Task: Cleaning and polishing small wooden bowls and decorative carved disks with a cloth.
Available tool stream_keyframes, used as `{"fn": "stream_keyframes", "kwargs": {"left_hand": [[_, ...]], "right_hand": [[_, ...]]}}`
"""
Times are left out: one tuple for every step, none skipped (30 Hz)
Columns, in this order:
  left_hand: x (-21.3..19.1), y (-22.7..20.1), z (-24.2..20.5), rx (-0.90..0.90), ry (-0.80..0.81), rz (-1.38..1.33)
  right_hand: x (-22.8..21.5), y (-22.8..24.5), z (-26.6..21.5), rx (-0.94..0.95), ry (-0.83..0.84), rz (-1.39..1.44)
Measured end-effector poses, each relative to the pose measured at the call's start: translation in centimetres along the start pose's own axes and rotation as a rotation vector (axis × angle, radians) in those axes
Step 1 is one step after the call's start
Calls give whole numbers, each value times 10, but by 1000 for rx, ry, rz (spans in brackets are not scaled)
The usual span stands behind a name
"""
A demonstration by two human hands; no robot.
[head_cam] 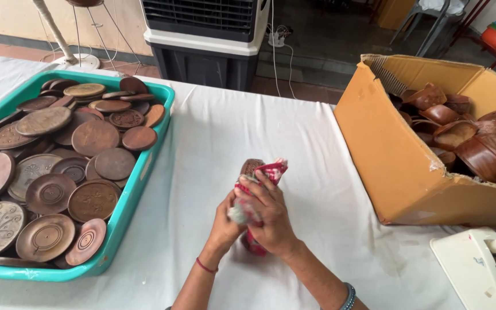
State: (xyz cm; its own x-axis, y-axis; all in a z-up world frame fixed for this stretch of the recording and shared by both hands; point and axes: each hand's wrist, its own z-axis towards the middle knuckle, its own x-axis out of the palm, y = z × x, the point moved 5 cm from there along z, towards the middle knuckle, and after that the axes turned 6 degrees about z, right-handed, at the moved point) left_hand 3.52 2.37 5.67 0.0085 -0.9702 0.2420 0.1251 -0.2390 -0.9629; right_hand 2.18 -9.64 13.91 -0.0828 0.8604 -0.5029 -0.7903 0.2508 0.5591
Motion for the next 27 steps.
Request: {"fn": "stream_keyframes", "kwargs": {"left_hand": [[2,-4,1,74,19,20],[2,2,4,78,20,18],[2,10,4,44,34,52],[3,19,5,10,48,86],[5,13,3,3,50,85],[8,8,0,-18,54,210],[11,2,0,-35,59,336],[11,-4,-2,-37,61,334],[12,-11,-3,-45,76,336],[12,-18,-5,-53,91,339],[10,-17,-4,-46,87,339],[9,-17,-3,-28,105,350],[10,-17,-2,-10,125,359],[9,-21,-3,-4,123,358],[10,-24,-4,-5,151,375],[12,-26,-5,-5,178,392],[12,-29,-6,-1,179,388],[14,-29,-6,-24,210,392],[14,-31,-8,-50,239,398],[15,-30,-10,-46,238,396],[16,-31,-11,-38,263,390],[17,-32,-11,-30,289,384],[18,-29,-12,-24,286,387],[21,-25,-14,-30,322,413],[24,-21,-15,-38,360,441],[26,-22,-16,-35,358,447],[30,-21,-17,-28,381,460]], "right_hand": [[-2,12,10,-82,61,-313],[-7,12,20,-86,60,-316],[-10,12,28,-68,76,-343],[-13,10,35,-49,92,-370],[-15,-1,41,-42,94,-369],[-16,-15,46,22,100,-304],[-19,-29,53,81,104,-240],[-19,-34,58,84,105,-242],[-18,-44,64,170,113,-220],[-17,-52,70,256,121,-198],[-19,-62,74,248,120,-199],[-21,-83,74,491,98,3],[-21,-103,71,732,76,208],[-21,-121,67,726,76,204],[-19,-141,59,784,64,418],[-17,-160,52,838,52,633],[-16,-160,46,835,51,627],[-13,-160,37,909,16,830],[-8,-159,30,978,-19,1037],[-6,-155,19,976,-17,1035],[-3,-150,14,945,-58,1166],[-2,-146,9,911,-99,1296],[2,-161,-1,905,-95,1298],[1,-178,-8,852,-199,1337],[2,-195,-17,798,-306,1377],[-1,-192,-15,792,-304,1381],[-8,-191,-16,770,-399,1323]]}}
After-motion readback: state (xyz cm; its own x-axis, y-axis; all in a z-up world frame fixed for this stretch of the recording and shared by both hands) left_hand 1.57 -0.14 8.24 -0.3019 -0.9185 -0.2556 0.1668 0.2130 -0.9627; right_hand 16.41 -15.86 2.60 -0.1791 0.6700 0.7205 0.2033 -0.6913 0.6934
